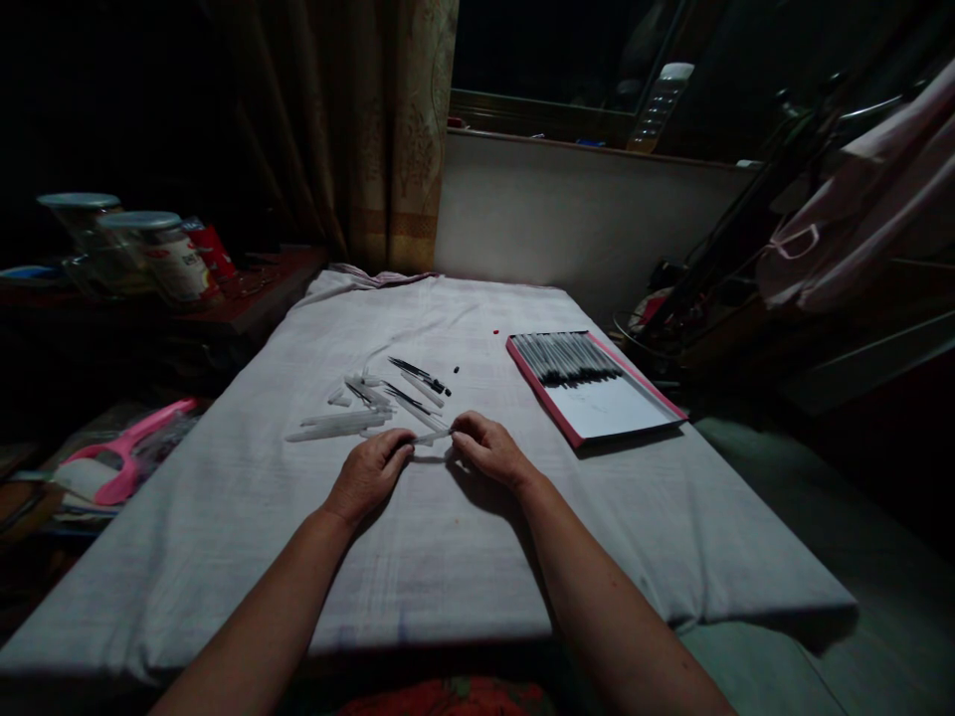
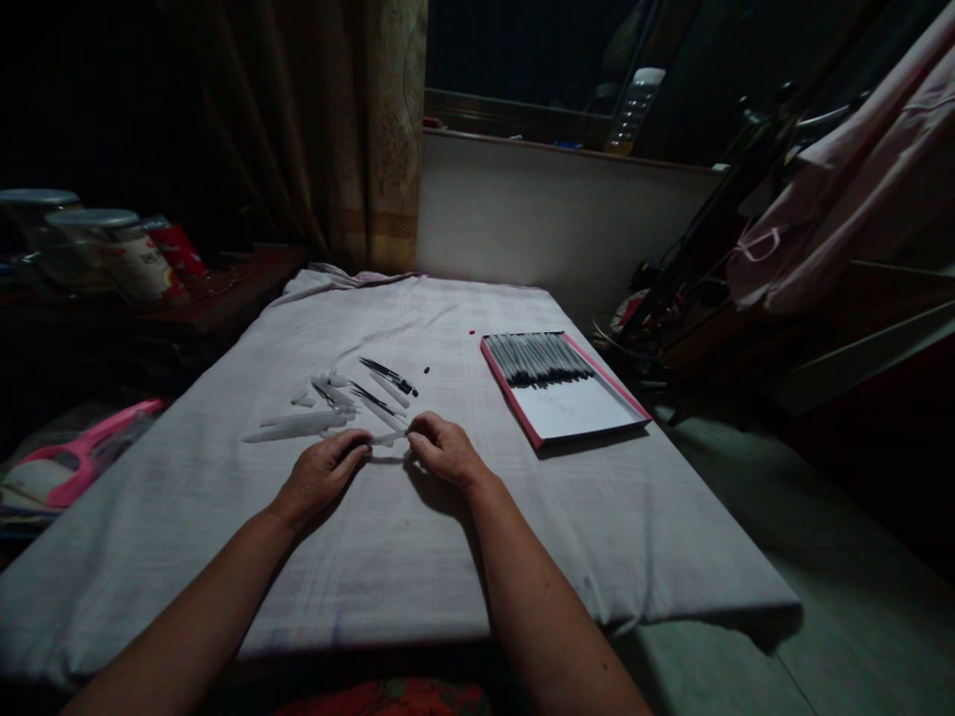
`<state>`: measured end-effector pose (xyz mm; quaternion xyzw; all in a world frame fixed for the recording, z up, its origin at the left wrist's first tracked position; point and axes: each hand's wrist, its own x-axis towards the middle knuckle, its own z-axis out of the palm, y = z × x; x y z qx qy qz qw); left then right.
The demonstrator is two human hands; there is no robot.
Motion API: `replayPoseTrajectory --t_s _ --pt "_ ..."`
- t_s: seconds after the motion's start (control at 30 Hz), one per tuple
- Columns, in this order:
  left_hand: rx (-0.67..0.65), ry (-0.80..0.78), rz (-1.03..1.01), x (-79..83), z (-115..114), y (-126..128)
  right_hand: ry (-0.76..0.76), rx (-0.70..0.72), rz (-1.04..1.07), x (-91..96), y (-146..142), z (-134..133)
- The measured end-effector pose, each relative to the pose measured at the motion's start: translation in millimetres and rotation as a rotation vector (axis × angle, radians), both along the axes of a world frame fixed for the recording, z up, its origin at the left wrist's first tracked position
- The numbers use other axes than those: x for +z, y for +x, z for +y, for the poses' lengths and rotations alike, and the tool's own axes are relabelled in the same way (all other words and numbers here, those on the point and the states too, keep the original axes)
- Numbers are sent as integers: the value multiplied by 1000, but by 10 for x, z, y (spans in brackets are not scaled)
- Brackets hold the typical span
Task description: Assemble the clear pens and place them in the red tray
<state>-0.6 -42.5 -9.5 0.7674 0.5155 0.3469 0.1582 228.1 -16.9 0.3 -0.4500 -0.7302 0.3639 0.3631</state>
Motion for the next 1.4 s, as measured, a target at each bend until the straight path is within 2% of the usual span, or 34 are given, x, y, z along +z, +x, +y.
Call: replayPoseTrajectory --t_s 0.2,0.33,0.6,0.77,0.87,1.1,1.27,1.4 --pt "-10 -6 -7 -2 -2 -4 46 -36 -54 8 -6 5" --pt "-27 -8 -13 -1 -10 0 16 -41 -83 -21 0 23" --pt "-16 -3 -45 2 -4 -3 10 38 -30 10 13 2" --pt "-10 14 -75 -14 -12 -3 -109 17 55 -51 -26 20" --pt "9 24 -92 -18 -15 0 -126 1 67 -46 -43 18" --pt "10 0 -120 0 -37 10 43 -54 16 19 -51 2" --pt "-25 39 -97 1 -39 15 -20 -59 12 -27 -28 35" --pt "-32 39 -86 21 -18 57 -81 -64 109 -35 -19 31"
